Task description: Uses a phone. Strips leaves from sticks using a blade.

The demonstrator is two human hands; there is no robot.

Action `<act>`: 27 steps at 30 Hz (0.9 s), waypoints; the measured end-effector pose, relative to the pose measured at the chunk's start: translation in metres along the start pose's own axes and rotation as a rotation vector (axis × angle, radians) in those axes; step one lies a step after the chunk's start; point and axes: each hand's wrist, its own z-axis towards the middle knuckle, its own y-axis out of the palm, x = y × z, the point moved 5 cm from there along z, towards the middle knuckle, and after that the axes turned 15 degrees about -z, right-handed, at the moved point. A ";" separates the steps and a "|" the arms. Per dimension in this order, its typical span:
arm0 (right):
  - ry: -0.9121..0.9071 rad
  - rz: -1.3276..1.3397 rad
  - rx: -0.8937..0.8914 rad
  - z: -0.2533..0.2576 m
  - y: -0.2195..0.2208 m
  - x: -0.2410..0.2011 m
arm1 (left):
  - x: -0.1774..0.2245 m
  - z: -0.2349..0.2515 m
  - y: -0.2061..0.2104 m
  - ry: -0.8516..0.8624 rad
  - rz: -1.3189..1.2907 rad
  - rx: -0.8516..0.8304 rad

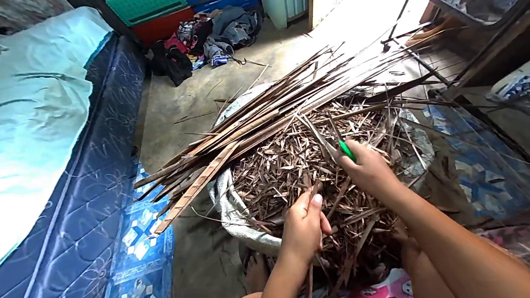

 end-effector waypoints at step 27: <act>0.066 -0.554 -0.195 -0.031 0.042 -0.043 | 0.004 0.009 0.002 -0.028 0.711 0.222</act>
